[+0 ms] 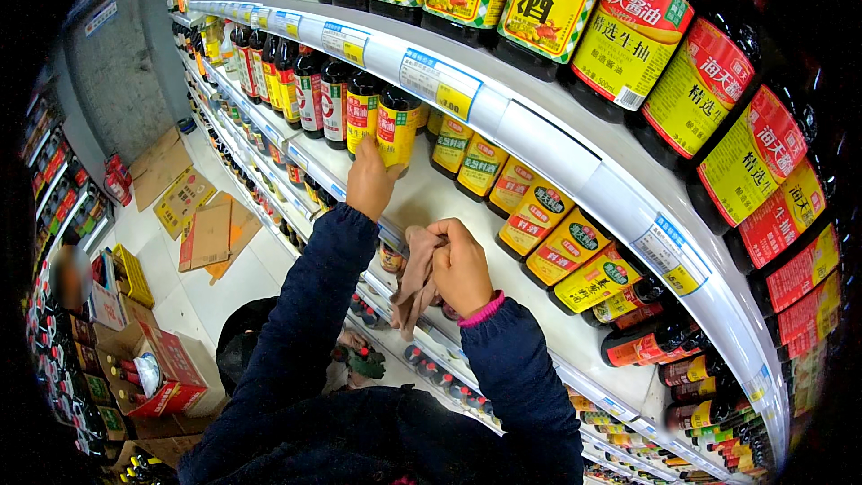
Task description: The person wipes the labels and bottles on a supermarket shelf using a cloth. They systematically move along the aisle, cleaning individual bottles and the shelf edges.
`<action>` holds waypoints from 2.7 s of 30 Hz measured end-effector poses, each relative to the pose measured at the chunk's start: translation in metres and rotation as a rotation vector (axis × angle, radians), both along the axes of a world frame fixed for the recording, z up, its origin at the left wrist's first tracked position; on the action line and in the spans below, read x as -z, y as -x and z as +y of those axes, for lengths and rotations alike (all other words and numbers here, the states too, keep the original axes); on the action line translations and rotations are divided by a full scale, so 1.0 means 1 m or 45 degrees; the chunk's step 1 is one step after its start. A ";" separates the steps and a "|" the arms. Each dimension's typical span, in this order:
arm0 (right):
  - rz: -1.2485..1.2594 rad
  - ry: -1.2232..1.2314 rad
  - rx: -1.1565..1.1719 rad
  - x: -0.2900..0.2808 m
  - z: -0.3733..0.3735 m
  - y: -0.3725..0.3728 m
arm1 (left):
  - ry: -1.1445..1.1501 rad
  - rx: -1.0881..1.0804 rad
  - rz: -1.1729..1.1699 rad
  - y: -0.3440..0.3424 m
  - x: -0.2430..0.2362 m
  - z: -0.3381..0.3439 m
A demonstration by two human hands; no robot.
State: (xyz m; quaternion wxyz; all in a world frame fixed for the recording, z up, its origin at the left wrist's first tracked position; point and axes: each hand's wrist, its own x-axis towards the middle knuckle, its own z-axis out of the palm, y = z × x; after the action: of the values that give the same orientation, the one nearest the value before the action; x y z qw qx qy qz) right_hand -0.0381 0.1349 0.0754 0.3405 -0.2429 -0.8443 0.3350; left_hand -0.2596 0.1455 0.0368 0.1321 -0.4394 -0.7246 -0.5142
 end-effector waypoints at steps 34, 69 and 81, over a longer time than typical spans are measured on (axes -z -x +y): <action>0.718 0.298 -0.602 0.030 -0.157 -0.147 | 0.526 0.666 -1.309 -0.363 0.188 -0.373; -0.027 1.245 -0.929 0.199 -0.463 -0.147 | 0.655 0.119 -1.217 -0.332 0.188 -0.765; -0.541 0.725 -0.965 0.226 -0.498 -0.085 | 0.441 0.032 -1.164 -0.258 0.195 -0.751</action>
State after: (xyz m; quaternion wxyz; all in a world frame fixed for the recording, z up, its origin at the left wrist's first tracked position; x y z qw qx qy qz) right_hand 0.0474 -0.3635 -0.1503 -0.0633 -0.0658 -0.7988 0.5946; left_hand -0.0021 -0.6052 -0.1581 -0.2809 -0.1928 -0.7780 -0.5278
